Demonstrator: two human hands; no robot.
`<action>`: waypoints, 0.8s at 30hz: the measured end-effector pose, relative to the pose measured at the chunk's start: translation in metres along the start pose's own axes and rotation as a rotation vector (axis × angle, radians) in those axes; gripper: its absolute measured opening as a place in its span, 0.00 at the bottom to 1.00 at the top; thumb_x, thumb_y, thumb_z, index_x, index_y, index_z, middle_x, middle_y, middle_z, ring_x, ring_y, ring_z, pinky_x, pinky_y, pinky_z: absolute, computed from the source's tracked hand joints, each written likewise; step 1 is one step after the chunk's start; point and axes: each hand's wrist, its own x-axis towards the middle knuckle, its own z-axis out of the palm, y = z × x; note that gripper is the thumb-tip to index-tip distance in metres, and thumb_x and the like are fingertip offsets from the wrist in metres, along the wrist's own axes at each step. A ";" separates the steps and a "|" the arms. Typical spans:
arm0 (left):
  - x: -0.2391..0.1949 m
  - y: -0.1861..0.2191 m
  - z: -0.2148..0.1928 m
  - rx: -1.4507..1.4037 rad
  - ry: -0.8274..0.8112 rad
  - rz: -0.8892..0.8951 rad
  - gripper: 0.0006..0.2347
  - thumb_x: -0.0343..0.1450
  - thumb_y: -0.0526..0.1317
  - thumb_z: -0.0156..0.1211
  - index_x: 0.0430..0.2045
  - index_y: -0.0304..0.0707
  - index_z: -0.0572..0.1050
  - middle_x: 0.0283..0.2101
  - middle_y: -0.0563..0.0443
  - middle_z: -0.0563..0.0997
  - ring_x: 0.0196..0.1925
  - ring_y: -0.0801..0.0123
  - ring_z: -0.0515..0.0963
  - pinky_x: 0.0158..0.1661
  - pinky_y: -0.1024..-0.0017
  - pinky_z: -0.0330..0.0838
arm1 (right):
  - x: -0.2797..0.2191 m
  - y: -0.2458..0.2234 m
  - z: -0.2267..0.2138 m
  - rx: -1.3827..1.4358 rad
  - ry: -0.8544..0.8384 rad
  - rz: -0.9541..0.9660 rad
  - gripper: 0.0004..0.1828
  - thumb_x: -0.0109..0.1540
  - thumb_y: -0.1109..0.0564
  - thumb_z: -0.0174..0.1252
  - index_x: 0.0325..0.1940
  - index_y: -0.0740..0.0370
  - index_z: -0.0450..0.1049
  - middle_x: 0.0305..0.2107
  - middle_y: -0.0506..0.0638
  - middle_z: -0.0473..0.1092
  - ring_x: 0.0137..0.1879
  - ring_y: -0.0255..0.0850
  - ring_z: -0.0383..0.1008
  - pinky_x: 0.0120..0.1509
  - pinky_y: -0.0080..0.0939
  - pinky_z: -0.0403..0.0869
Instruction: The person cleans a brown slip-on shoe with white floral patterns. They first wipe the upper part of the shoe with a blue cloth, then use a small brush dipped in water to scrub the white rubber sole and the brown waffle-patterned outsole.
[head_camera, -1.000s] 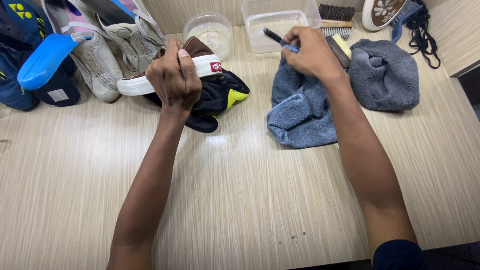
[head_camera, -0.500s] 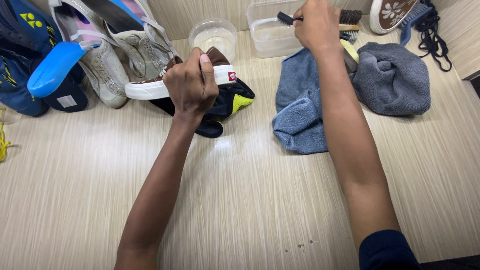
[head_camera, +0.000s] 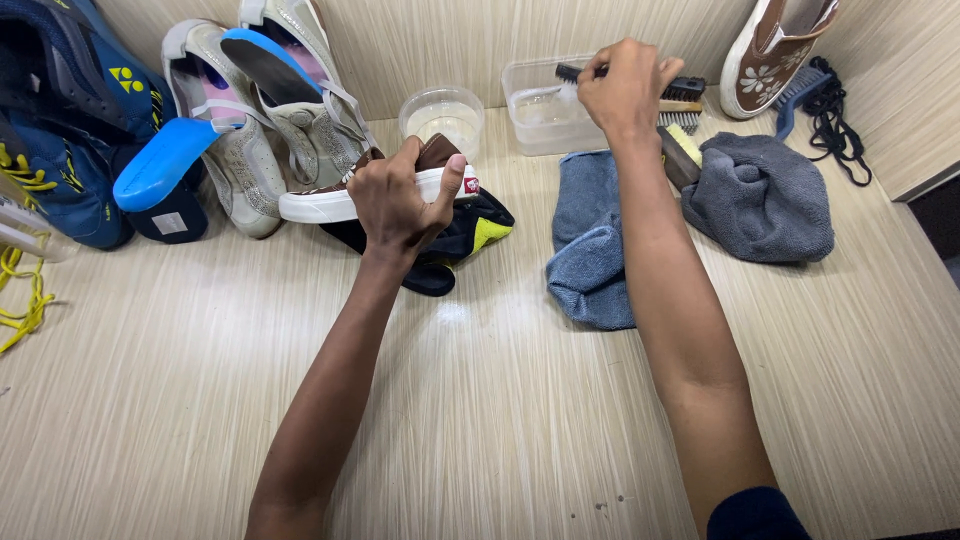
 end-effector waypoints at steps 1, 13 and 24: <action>0.000 0.000 -0.004 0.000 0.002 -0.003 0.24 0.74 0.62 0.49 0.19 0.41 0.65 0.13 0.49 0.67 0.16 0.52 0.71 0.24 0.56 0.61 | -0.006 -0.004 -0.008 -0.001 -0.001 -0.004 0.07 0.55 0.61 0.66 0.28 0.49 0.87 0.22 0.42 0.79 0.35 0.43 0.71 0.49 0.53 0.54; -0.038 0.016 -0.048 -0.326 0.469 -0.127 0.17 0.76 0.44 0.39 0.22 0.37 0.75 0.24 0.50 0.75 0.25 0.55 0.73 0.31 0.62 0.63 | -0.081 -0.035 -0.021 -0.105 0.421 -0.305 0.19 0.72 0.46 0.61 0.31 0.56 0.76 0.25 0.44 0.72 0.27 0.39 0.59 0.46 0.44 0.57; -0.003 0.018 -0.070 -0.312 0.320 -0.294 0.20 0.76 0.46 0.37 0.21 0.47 0.80 0.21 0.59 0.83 0.22 0.64 0.77 0.31 0.63 0.67 | -0.087 -0.040 -0.037 -0.058 0.502 -0.142 0.13 0.71 0.48 0.65 0.37 0.51 0.68 0.23 0.40 0.69 0.24 0.40 0.59 0.45 0.41 0.56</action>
